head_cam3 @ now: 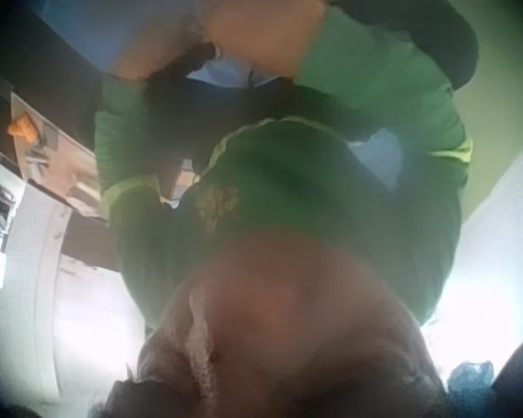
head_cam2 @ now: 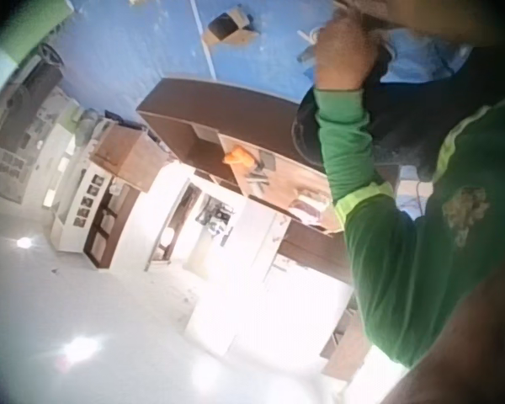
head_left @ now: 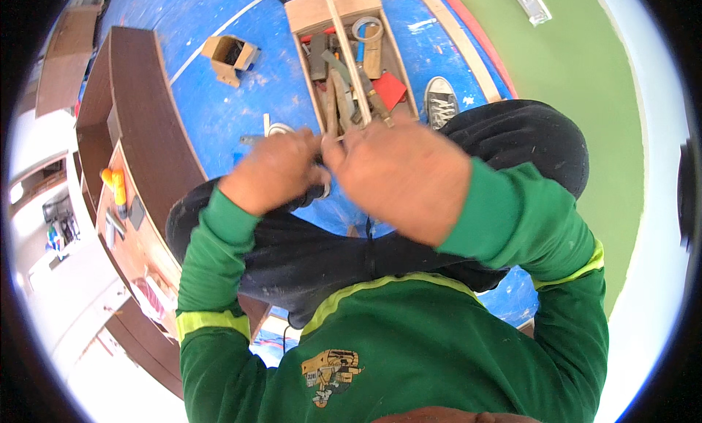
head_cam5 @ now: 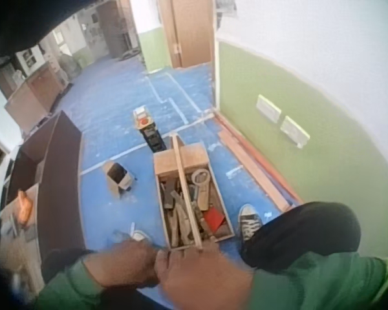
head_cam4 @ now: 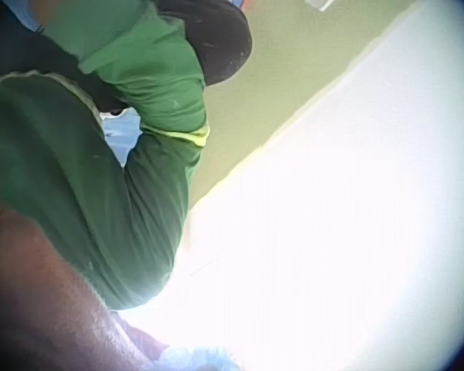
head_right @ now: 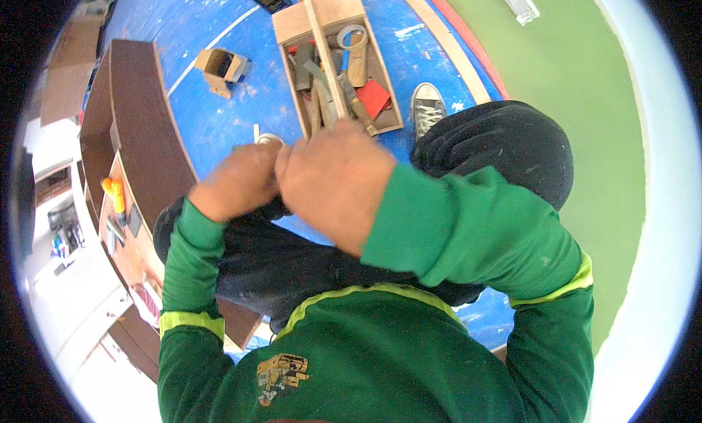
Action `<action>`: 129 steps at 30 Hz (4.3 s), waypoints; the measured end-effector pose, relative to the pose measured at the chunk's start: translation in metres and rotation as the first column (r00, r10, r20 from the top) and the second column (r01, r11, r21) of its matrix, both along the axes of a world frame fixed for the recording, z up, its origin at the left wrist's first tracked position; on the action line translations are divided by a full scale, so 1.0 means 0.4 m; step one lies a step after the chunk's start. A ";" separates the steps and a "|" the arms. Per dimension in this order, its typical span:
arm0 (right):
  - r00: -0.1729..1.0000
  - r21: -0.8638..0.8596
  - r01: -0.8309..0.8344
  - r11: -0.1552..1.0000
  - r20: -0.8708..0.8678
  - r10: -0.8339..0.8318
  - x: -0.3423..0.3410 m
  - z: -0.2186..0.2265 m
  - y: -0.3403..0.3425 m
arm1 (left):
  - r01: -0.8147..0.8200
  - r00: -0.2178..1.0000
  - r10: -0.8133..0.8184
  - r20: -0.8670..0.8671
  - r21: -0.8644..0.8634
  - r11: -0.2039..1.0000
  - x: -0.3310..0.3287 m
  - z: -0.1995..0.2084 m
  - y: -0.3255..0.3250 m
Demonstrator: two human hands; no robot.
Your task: The person assembles a wooden cabinet by cutting a piece of wood with a hand saw, sanding the edges, and using a power drill to secure parts. They also measure a large wooden panel with a tape measure.
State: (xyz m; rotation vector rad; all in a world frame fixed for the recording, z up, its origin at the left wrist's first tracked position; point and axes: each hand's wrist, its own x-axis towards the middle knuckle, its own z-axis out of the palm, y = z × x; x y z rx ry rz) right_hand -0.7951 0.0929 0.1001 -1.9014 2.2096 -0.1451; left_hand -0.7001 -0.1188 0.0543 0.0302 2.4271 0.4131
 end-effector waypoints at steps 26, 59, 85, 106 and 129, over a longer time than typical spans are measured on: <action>0.718 0.154 0.640 0.753 0.230 -0.657 -0.207 0.013 0.150 | -0.886 -0.283 0.551 -0.785 0.434 0.163 1.103 -0.121 -0.788; 0.951 -0.673 0.303 0.674 0.263 -0.164 -0.058 0.058 -0.065 | -0.384 0.799 0.311 -0.515 -0.038 0.922 0.474 0.351 -0.756; 0.254 -0.305 0.796 0.522 0.952 0.170 -0.021 -0.019 0.131 | -0.358 0.479 0.733 -0.484 0.655 0.666 0.022 0.174 -0.177; -0.013 -0.143 0.899 0.413 0.935 0.353 -0.271 0.131 -0.022 | -0.630 0.681 0.718 0.145 0.616 0.473 -0.089 -0.653 0.117; -0.139 -0.094 0.887 0.452 0.880 0.455 -0.215 0.204 0.047 | -0.442 0.896 0.403 0.185 0.298 0.846 0.119 -0.547 -0.275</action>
